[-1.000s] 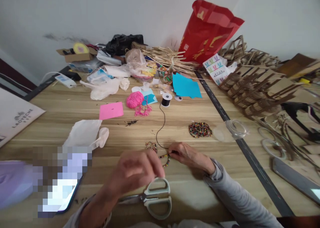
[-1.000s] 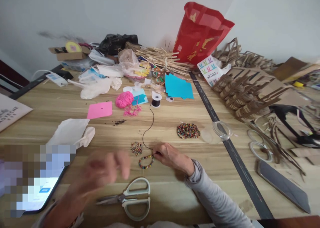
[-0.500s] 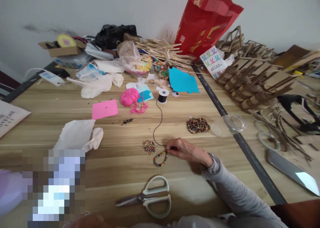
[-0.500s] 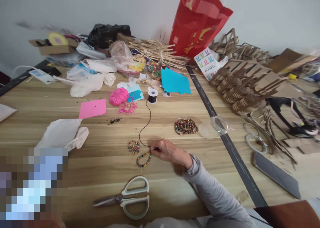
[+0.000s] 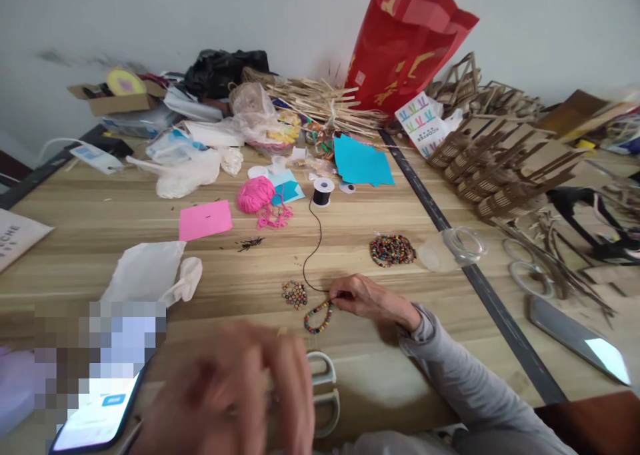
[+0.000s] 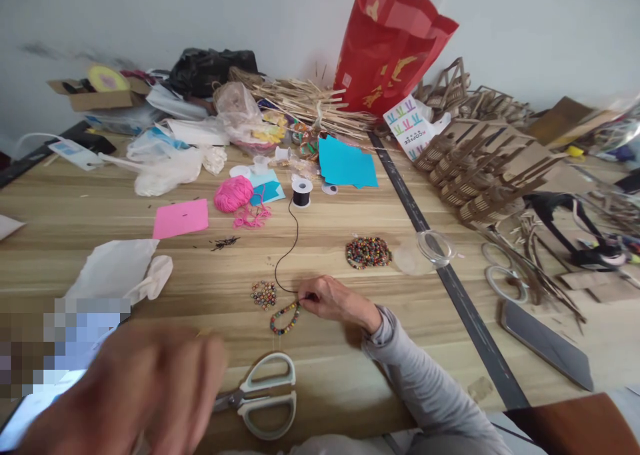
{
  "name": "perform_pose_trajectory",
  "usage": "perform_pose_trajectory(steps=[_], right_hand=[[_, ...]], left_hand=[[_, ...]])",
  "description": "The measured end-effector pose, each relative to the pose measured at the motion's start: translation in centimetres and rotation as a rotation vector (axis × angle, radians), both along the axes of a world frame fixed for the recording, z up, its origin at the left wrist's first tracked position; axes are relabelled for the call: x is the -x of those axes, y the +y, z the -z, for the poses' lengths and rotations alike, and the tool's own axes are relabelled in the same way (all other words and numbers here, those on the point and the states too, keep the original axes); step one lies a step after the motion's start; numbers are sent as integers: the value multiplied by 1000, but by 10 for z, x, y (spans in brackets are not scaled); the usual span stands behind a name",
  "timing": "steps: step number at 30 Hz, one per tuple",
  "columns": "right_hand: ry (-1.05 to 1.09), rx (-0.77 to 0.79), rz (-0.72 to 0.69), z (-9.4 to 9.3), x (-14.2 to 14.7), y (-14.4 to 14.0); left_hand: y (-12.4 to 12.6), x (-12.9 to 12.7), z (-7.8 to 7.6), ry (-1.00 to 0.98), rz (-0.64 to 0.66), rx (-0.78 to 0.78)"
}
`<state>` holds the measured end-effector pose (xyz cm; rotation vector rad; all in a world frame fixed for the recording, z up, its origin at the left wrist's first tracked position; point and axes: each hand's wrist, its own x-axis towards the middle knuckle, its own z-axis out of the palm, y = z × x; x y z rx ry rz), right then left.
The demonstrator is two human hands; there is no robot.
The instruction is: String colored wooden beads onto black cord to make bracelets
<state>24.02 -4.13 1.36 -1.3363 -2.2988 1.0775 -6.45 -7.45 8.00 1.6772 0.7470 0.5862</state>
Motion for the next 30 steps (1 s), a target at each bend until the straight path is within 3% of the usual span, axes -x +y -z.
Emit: perform_pose_trajectory(steps=[1, 3, 7, 12, 16, 30], right_hand=[[0, 3, -6, 0, 0, 0], [-5, 6, -13, -1, 1, 1], [-24, 3, -7, -1, 1, 1], [-8, -27, -14, 1, 2, 3], [-11, -66, 4, 3, 4, 4], [9, -79, 23, 10, 4, 4]], left_hand=[[14, -18, -3, -34, 83, 47], [38, -50, -2, -30, 103, 93], [60, -84, 19, 186, 3, -88], [58, -91, 56, 286, -87, -439], [53, -99, 71, 314, -107, -583], [49, -111, 76, 417, -38, -590]])
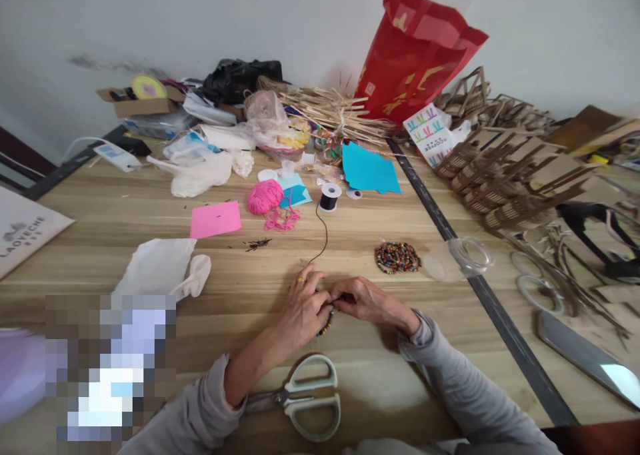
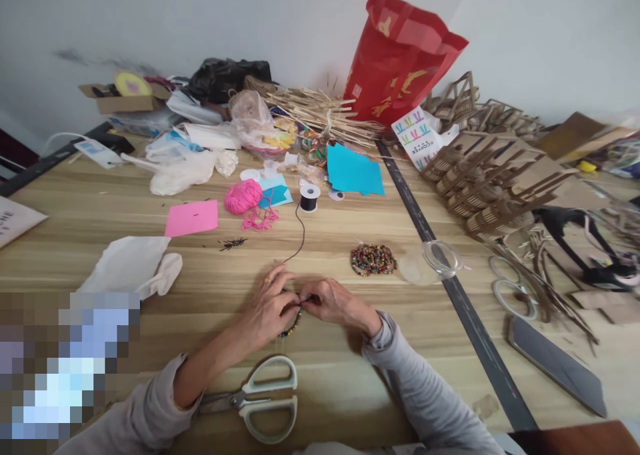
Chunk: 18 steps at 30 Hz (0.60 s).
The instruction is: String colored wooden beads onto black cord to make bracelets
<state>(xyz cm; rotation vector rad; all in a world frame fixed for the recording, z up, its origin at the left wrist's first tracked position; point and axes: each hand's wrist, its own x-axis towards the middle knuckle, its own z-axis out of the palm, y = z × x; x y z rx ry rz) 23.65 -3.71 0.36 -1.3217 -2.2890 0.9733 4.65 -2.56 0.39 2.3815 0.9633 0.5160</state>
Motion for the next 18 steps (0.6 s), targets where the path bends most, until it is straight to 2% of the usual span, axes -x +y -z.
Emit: perform_pose_trajectory(steps=[18], right_hand=[[65, 1, 6, 4, -1, -1]], left_hand=[[1, -1, 9, -28, -11, -16]])
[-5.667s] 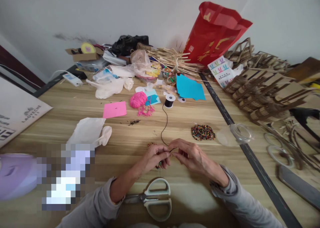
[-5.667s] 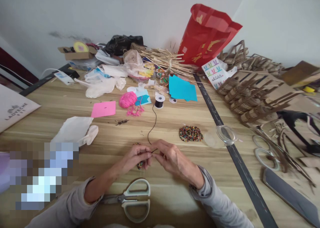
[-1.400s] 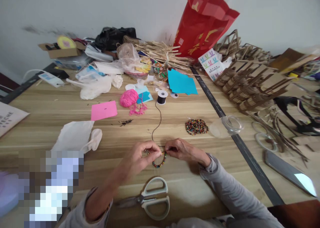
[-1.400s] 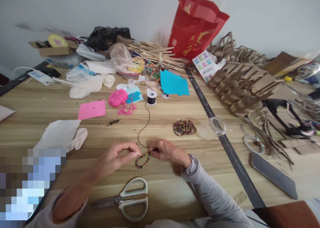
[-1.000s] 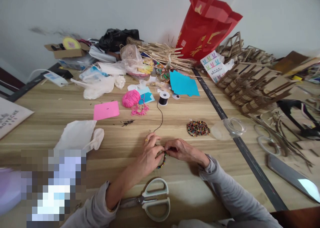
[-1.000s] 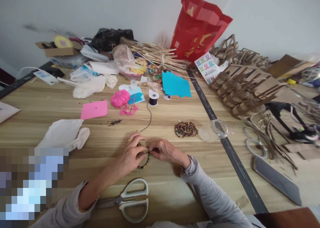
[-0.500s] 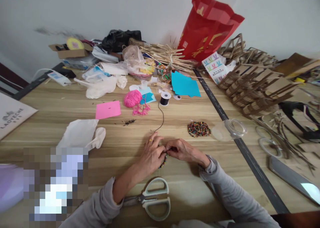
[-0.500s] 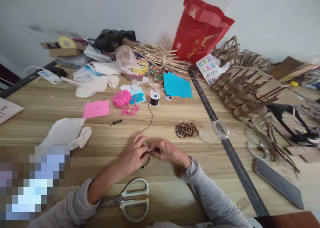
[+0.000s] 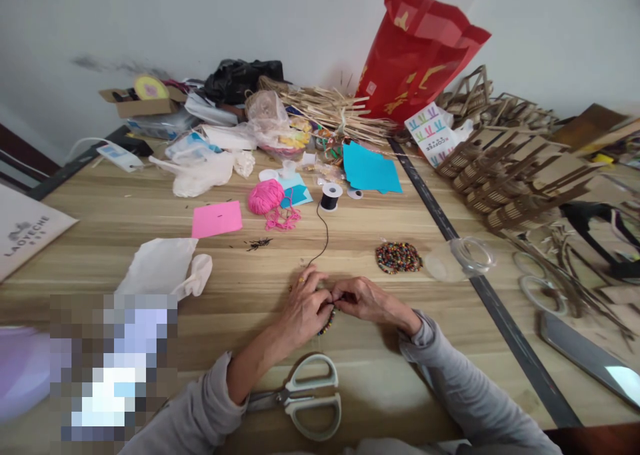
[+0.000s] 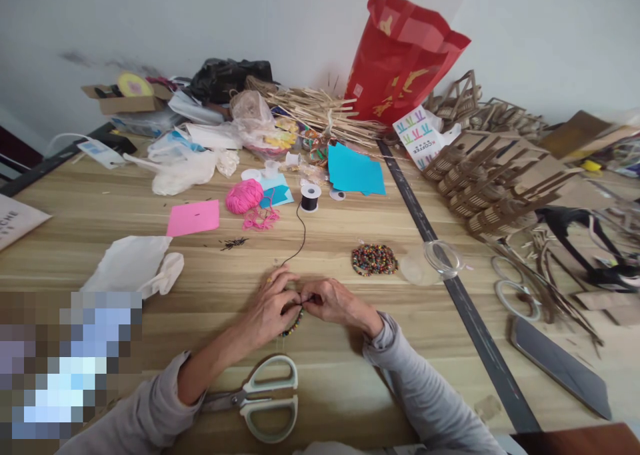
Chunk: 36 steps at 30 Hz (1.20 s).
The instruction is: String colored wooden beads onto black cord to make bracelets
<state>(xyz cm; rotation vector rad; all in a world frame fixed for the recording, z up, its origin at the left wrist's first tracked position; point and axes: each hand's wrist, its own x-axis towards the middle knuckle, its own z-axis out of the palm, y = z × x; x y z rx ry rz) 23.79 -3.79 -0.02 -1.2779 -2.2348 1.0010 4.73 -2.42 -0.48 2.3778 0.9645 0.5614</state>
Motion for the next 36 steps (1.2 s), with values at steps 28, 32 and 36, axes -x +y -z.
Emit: perform_pose_trajectory(steps=[28, 32, 36], right_hand=[[462, 436, 169, 0, -11, 9], [367, 272, 150, 3, -8, 8], [266, 87, 135, 4, -6, 6]], left_hand=[[5, 6, 6, -183, -14, 31], [6, 5, 7, -189, -12, 20], [5, 5, 7, -185, -15, 16]])
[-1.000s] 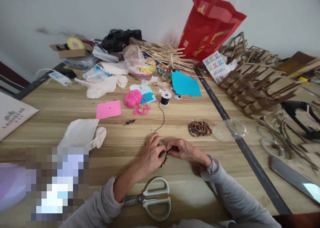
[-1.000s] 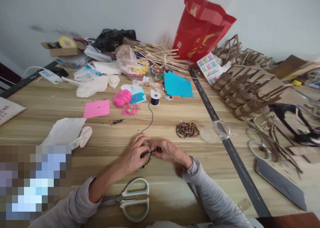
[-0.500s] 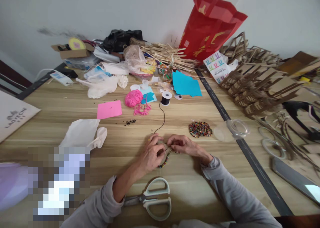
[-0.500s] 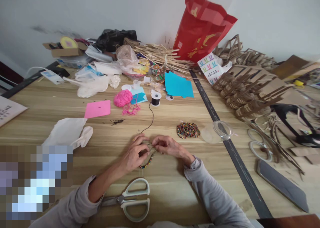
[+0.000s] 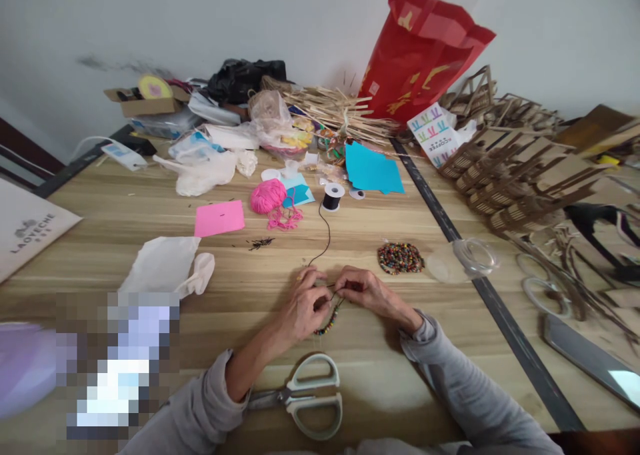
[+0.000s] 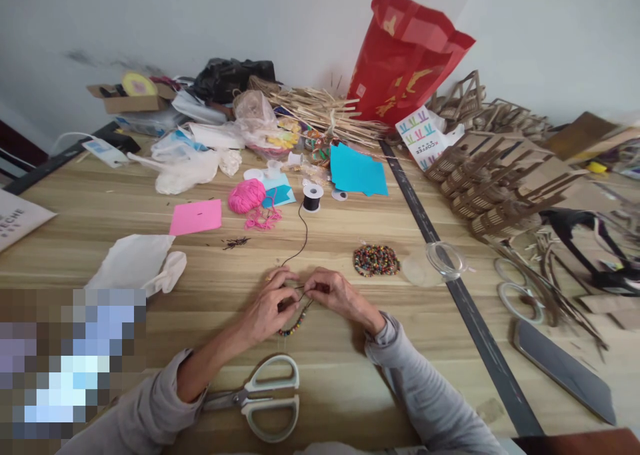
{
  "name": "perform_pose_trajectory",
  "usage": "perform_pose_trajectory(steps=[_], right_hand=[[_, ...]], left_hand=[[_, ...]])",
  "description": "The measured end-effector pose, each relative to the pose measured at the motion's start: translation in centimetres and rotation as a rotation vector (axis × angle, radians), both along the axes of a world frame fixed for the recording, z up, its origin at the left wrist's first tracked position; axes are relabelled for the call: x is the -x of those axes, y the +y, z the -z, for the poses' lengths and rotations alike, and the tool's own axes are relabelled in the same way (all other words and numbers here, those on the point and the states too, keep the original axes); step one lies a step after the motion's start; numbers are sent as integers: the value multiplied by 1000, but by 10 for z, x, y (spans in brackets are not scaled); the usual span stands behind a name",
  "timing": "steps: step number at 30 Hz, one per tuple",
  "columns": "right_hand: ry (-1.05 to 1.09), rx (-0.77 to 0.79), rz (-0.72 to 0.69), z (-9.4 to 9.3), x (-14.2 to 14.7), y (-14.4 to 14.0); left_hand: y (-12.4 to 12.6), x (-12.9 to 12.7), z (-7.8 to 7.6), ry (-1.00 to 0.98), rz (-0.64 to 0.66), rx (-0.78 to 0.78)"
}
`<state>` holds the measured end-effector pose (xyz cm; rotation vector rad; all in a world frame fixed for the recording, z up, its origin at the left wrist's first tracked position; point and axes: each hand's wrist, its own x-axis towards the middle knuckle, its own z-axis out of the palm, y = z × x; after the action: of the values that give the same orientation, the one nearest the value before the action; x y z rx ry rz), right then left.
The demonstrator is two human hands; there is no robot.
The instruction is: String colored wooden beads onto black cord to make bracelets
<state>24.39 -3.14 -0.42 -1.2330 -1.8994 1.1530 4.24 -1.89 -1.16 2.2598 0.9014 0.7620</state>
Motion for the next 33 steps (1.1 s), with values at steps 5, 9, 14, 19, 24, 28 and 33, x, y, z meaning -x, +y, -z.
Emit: perform_pose_trajectory(steps=[5, 9, 14, 19, 24, 28, 33], right_hand=[[-20, -1, 29, -6, 3, -2], [-27, 34, 62, -11, 3, -3], [-55, 65, 9, -13, 2, -4], [-70, 92, -41, -9, 11, -9], [5, 80, 60, -6, 22, -11], [192, 138, 188, -6, 28, -9], [391, 302, 250, -5, 33, -8]], left_hand=[[0, 0, -1, 18, 4, 4], [0, 0, 1, 16, 5, 7], [1, 0, 2, -22, 0, 21], [0, 0, 0, -69, -16, 40], [0, 0, 0, -109, -40, 14], [0, 0, 0, -102, -38, 8], [-1, -1, 0, -102, -37, 15]])
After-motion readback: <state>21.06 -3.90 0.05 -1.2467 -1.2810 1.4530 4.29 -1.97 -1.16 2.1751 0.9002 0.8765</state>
